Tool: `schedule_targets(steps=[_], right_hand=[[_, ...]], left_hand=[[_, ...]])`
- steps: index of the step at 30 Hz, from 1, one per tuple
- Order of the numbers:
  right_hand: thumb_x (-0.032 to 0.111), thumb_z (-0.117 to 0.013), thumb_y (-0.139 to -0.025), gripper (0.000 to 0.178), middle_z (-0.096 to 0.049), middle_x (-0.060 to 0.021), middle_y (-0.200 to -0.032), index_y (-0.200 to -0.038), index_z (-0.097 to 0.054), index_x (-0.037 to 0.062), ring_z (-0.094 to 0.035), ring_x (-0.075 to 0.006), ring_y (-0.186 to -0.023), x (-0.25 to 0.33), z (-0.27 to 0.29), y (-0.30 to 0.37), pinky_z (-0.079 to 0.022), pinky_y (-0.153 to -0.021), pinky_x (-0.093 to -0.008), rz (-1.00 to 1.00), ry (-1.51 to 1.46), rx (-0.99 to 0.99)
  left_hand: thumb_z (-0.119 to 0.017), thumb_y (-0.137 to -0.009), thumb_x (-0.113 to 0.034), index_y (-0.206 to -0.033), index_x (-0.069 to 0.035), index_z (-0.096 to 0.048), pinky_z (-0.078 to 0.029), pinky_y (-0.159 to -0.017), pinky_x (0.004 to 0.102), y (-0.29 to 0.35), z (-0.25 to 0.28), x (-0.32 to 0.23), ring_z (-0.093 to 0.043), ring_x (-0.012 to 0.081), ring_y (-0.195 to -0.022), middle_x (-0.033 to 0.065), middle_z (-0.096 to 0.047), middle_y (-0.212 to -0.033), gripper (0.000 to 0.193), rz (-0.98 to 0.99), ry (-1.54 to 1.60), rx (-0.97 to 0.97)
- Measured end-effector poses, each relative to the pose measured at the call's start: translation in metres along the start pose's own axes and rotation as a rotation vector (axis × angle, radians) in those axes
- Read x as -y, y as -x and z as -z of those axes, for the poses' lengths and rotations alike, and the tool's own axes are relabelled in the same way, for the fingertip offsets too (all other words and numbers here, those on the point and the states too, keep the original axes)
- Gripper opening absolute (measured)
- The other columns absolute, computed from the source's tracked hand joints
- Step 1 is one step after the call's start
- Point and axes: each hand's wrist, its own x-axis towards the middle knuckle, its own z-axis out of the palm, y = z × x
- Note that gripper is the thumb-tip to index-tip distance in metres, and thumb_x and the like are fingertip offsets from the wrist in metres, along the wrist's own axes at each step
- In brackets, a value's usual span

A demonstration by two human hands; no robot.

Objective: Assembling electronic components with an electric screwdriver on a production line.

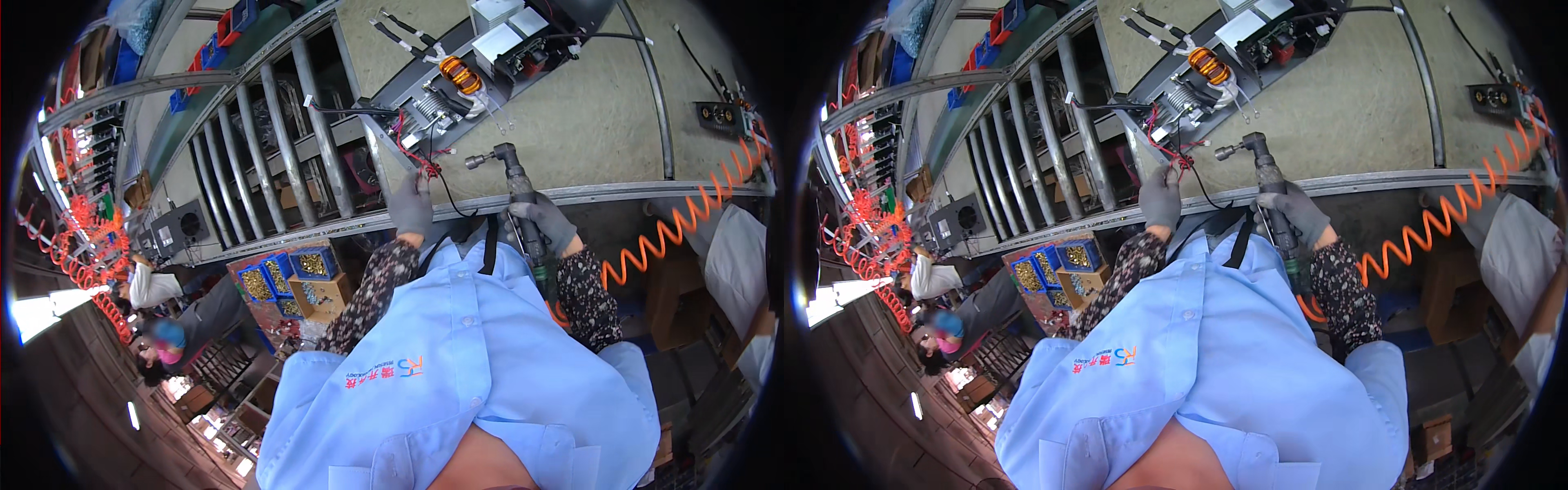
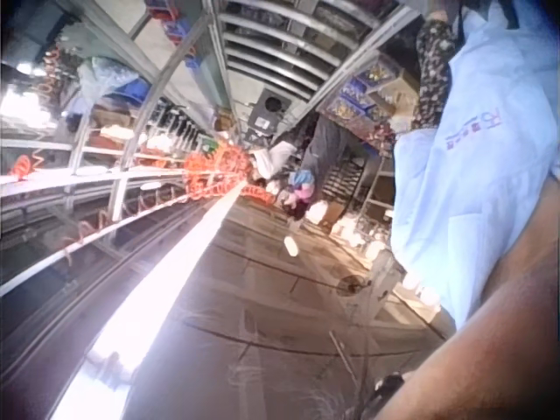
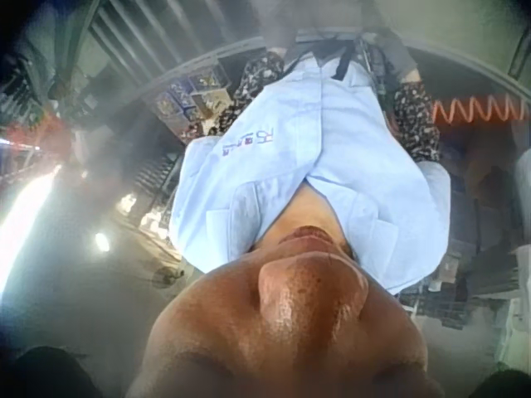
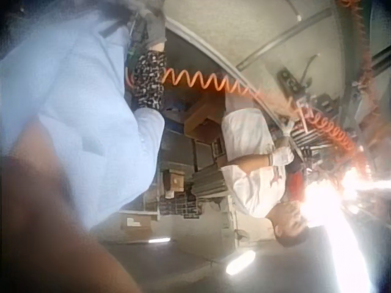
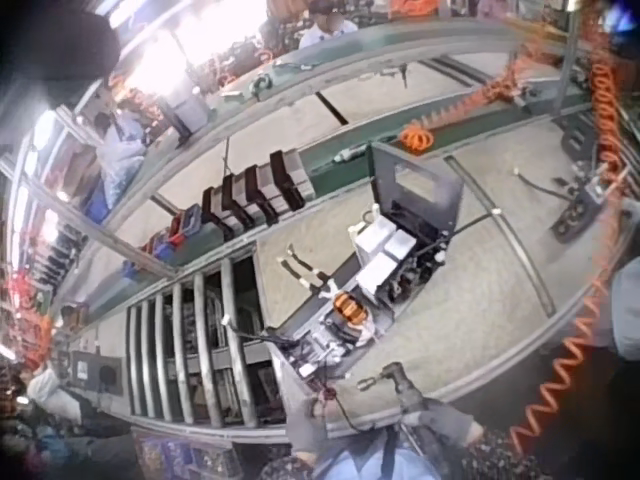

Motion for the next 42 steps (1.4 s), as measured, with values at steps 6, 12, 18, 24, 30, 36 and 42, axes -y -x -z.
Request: schedule_targets(steps=[6,12,18,24,30,36,42], right_hand=[[0.013,-0.058,-0.071,0.024,-0.054,-0.0089,-0.068,-0.086,-0.045,-0.0002,-0.055,-0.0171,-0.052,0.005,0.014,-0.016,-0.05,-0.049,-0.0285,-0.023,-0.022,0.052],[0.018,-0.058,-0.072,0.023,-0.055,-0.0082,-0.066,-0.084,-0.048,0.0005,-0.056,-0.0181,-0.051,-0.004,0.011,-0.041,-0.049,-0.048,-0.0287,-0.084,-0.126,0.139],[0.025,-0.058,-0.075,0.023,-0.056,-0.0053,-0.065,-0.079,-0.053,0.0034,-0.054,-0.0132,-0.051,-0.003,-0.012,-0.066,-0.046,-0.046,-0.0245,-0.167,-0.197,0.161],[0.022,-0.055,-0.076,0.019,-0.057,-0.0064,-0.065,-0.082,-0.053,0.0041,-0.057,-0.0177,-0.053,-0.026,-0.046,-0.089,-0.047,-0.044,-0.0291,-0.133,-0.329,0.176],[0.021,-0.059,-0.073,0.02,-0.054,-0.0048,-0.063,-0.08,-0.052,0.0038,-0.052,-0.0149,-0.047,-0.028,-0.057,-0.088,-0.045,-0.044,-0.0272,0.031,-0.374,0.063],[0.01,-0.054,-0.074,0.01,-0.056,-0.0063,-0.063,-0.079,-0.054,0.0017,-0.054,-0.0142,-0.052,-0.03,-0.09,-0.083,-0.046,-0.049,-0.0265,0.136,-0.338,-0.036],[0.009,-0.056,-0.072,0.012,-0.055,-0.0069,-0.063,-0.08,-0.054,-0.0001,-0.054,-0.015,-0.052,-0.041,-0.085,-0.097,-0.045,-0.047,-0.0276,0.105,-0.247,-0.075]], left_hand=[[-0.042,-0.083,-0.013,-0.09,0.003,-0.055,-0.036,-0.042,0.0227,0.01,0.1,-0.026,-0.037,0.008,-0.04,0.0009,-0.042,-0.053,0.022,0.66,0.83,0.935],[-0.055,-0.077,-0.012,-0.094,0.002,-0.051,-0.041,-0.045,0.0255,0.058,0.078,0.125,-0.046,0.012,-0.046,0.005,-0.053,-0.07,0.023,1.051,0.796,0.096],[-0.071,-0.057,-0.017,-0.116,0.002,-0.038,-0.034,-0.089,0.0369,-0.027,0.069,0.014,-0.044,0.0336,-0.101,0.0186,-0.046,-0.107,0.07,0.017,-0.314,-0.5],[-0.076,-0.051,-0.026,-0.119,-0.002,-0.032,-0.031,-0.092,0.0393,-0.051,0.042,-0.023,-0.036,0.0356,-0.108,0.016,-0.042,-0.113,0.085,-0.233,-0.3,0.186],[-0.079,-0.046,-0.022,-0.118,-0.003,-0.033,-0.033,-0.091,0.0372,-0.078,0.01,0.008,-0.038,0.0318,-0.108,0.0167,-0.043,-0.112,0.087,-0.473,-0.104,0.27],[-0.078,-0.052,-0.019,-0.113,-0.001,-0.034,-0.04,-0.082,0.0311,-0.085,-0.005,0.039,-0.048,0.0249,-0.098,0.0153,-0.046,-0.107,0.077,-0.322,0.171,0.367],[-0.076,-0.054,-0.015,-0.114,-0.001,-0.033,-0.041,-0.081,0.0298,-0.081,-0.009,0.035,-0.049,0.0214,-0.097,0.0123,-0.046,-0.108,0.075,-0.334,0.198,0.38]])
